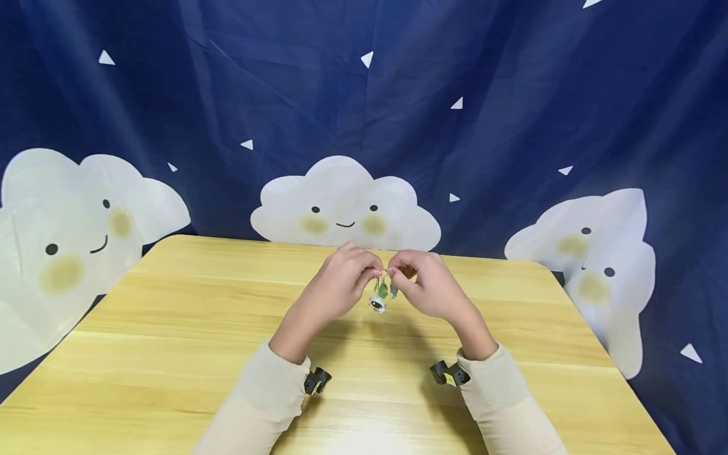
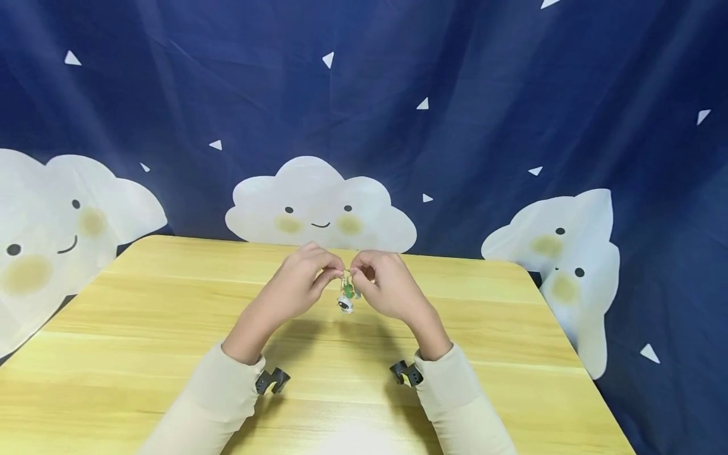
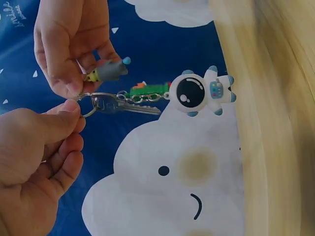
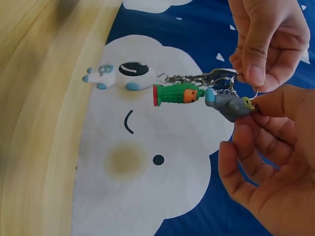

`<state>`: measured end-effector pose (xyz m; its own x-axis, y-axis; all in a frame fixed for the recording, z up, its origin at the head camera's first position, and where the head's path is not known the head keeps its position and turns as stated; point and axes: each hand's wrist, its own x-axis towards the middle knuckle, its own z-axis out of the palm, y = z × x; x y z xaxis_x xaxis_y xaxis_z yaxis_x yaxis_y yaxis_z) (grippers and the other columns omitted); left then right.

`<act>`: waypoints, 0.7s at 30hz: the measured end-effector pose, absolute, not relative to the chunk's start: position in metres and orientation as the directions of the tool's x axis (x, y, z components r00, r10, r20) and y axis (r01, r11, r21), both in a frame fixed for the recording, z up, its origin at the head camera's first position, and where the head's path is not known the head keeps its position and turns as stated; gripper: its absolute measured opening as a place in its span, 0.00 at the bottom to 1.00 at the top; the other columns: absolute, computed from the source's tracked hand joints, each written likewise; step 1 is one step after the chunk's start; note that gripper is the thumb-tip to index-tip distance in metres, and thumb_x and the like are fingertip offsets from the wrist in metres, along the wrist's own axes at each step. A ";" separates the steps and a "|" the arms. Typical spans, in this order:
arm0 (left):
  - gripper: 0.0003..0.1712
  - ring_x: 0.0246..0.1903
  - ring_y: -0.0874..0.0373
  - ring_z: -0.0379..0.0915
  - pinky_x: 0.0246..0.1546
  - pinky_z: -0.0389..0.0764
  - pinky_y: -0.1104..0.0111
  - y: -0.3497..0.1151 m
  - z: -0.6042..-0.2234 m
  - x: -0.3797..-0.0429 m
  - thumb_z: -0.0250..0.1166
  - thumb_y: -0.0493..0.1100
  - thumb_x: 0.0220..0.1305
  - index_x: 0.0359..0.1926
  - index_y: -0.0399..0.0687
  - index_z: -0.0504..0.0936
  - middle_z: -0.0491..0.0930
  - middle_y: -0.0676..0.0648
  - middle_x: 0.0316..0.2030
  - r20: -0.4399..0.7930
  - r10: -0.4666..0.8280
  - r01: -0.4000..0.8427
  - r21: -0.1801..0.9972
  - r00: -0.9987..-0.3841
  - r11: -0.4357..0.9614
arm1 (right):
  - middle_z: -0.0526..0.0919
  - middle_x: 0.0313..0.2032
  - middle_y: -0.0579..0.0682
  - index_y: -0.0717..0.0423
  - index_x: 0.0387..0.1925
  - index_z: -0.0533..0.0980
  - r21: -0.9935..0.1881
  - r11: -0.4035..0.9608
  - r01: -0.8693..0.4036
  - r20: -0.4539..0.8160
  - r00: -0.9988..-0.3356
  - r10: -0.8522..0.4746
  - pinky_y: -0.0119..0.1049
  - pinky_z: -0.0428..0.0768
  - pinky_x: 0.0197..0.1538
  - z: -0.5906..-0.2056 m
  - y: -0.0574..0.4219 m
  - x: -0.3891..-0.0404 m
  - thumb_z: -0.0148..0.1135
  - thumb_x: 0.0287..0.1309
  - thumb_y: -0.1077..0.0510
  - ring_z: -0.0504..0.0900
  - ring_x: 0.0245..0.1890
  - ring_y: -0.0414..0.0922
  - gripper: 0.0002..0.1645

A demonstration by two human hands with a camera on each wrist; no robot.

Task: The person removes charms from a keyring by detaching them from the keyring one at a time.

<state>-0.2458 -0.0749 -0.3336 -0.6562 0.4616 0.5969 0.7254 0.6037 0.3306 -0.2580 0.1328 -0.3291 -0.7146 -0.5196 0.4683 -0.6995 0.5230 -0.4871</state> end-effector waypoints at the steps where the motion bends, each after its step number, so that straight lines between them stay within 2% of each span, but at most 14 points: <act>1: 0.03 0.38 0.56 0.75 0.41 0.79 0.66 -0.075 -0.334 -0.246 0.68 0.39 0.68 0.38 0.44 0.87 0.86 0.51 0.35 0.592 0.448 0.717 0.360 -0.671 0.597 | 0.81 0.26 0.39 0.53 0.30 0.81 -0.488 0.518 -0.703 0.476 -0.711 -0.518 0.35 0.79 0.32 -0.329 0.133 -0.258 0.61 0.66 0.63 0.80 0.28 0.36 0.08; 7: 0.04 0.37 0.60 0.79 0.42 0.82 0.61 -0.081 -0.339 -0.252 0.68 0.40 0.69 0.40 0.46 0.88 0.86 0.53 0.35 0.542 0.366 0.651 0.571 -0.756 0.500 | 0.81 0.26 0.39 0.54 0.32 0.82 -0.503 0.480 -0.719 0.518 -0.695 -0.498 0.37 0.81 0.35 -0.329 0.135 -0.260 0.61 0.70 0.62 0.79 0.28 0.37 0.09; 13: 0.04 0.37 0.61 0.82 0.41 0.83 0.63 -0.083 -0.342 -0.256 0.67 0.40 0.70 0.41 0.47 0.89 0.87 0.55 0.35 0.462 0.338 0.572 0.680 -0.820 0.459 | 0.81 0.26 0.41 0.53 0.33 0.82 -0.526 0.476 -0.705 0.519 -0.709 -0.478 0.37 0.81 0.34 -0.331 0.136 -0.261 0.61 0.70 0.62 0.80 0.27 0.37 0.08; 17: 0.05 0.38 0.61 0.84 0.41 0.83 0.64 -0.080 -0.345 -0.257 0.68 0.41 0.70 0.41 0.47 0.89 0.89 0.54 0.36 0.516 0.280 0.586 0.685 -0.810 0.433 | 0.83 0.26 0.42 0.52 0.33 0.82 -0.543 0.477 -0.691 0.516 -0.723 -0.459 0.38 0.80 0.32 -0.331 0.137 -0.261 0.61 0.70 0.61 0.81 0.27 0.38 0.08; 21: 0.06 0.37 0.59 0.83 0.38 0.83 0.64 -0.078 -0.347 -0.258 0.68 0.40 0.69 0.41 0.44 0.90 0.89 0.52 0.36 0.619 0.261 0.661 0.599 -0.740 0.452 | 0.84 0.26 0.43 0.54 0.34 0.83 -0.572 0.472 -0.671 0.501 -0.741 -0.448 0.38 0.80 0.33 -0.329 0.136 -0.260 0.61 0.70 0.61 0.82 0.27 0.38 0.07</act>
<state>-0.2585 -0.0780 -0.3465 -0.7403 0.2611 0.6195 0.6608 0.4518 0.5993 -0.2603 0.1363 -0.3291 -0.7409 -0.4477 0.5006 -0.6713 0.4715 -0.5719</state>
